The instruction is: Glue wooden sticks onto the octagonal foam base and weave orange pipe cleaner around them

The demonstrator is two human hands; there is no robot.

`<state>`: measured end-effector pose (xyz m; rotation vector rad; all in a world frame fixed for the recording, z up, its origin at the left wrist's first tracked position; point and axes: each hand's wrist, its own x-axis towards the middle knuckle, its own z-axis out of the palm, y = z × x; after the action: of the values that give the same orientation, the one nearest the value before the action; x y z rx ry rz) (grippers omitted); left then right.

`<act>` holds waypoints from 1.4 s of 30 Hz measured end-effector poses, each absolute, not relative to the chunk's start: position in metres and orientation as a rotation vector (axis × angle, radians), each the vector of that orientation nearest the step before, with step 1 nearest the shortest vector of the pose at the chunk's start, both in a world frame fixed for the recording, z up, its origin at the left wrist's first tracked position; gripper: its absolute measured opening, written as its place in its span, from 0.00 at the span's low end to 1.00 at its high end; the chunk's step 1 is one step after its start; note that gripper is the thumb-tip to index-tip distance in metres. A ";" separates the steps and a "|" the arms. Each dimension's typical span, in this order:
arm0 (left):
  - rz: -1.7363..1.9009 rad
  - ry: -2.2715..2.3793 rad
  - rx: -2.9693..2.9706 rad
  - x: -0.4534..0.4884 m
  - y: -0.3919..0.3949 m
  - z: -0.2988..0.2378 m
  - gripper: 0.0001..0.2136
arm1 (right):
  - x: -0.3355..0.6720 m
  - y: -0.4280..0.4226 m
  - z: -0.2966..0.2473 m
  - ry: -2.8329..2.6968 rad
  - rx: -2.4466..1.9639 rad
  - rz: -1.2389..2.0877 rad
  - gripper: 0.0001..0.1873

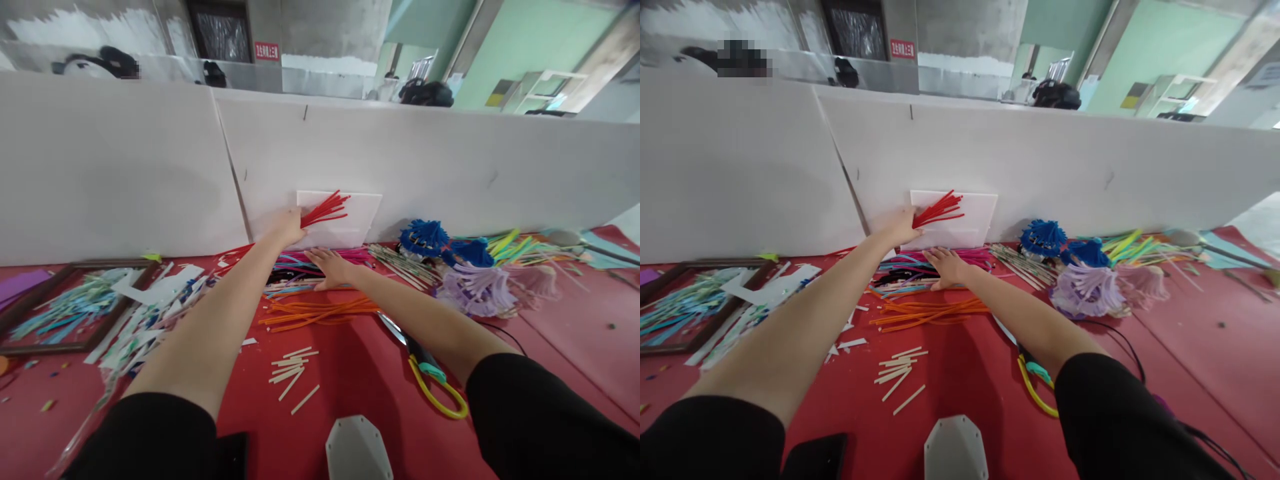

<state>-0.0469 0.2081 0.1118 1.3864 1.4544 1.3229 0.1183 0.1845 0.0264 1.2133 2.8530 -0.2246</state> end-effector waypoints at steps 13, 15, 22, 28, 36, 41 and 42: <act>1.182 1.567 1.420 -0.060 0.221 0.078 0.15 | 0.128 0.193 0.021 2.973 1.178 -0.267 0.60; 1.164 1.570 1.414 -0.060 0.221 0.077 0.16 | 0.129 0.193 0.021 2.955 1.206 -0.285 0.63; 1.050 1.698 1.521 -0.062 0.225 0.083 0.15 | 0.131 0.192 0.019 2.916 1.207 -0.262 0.69; 0.847 1.868 1.729 -0.061 0.227 0.086 0.15 | 0.129 0.199 0.015 2.843 1.320 -0.124 0.50; 0.525 2.072 1.937 -0.056 0.229 0.102 0.15 | 0.119 0.211 0.011 2.799 1.332 0.040 0.17; 0.482 2.133 2.008 -0.055 0.223 0.109 0.15 | 0.123 0.212 0.020 2.886 1.117 -0.011 0.17; 0.493 2.134 2.023 -0.056 0.221 0.109 0.15 | 0.124 0.210 0.022 2.910 1.095 -0.010 0.18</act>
<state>-0.0561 0.2214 0.1087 2.0229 2.1342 0.4931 0.1237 0.2104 0.0219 1.0955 2.9104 -0.0097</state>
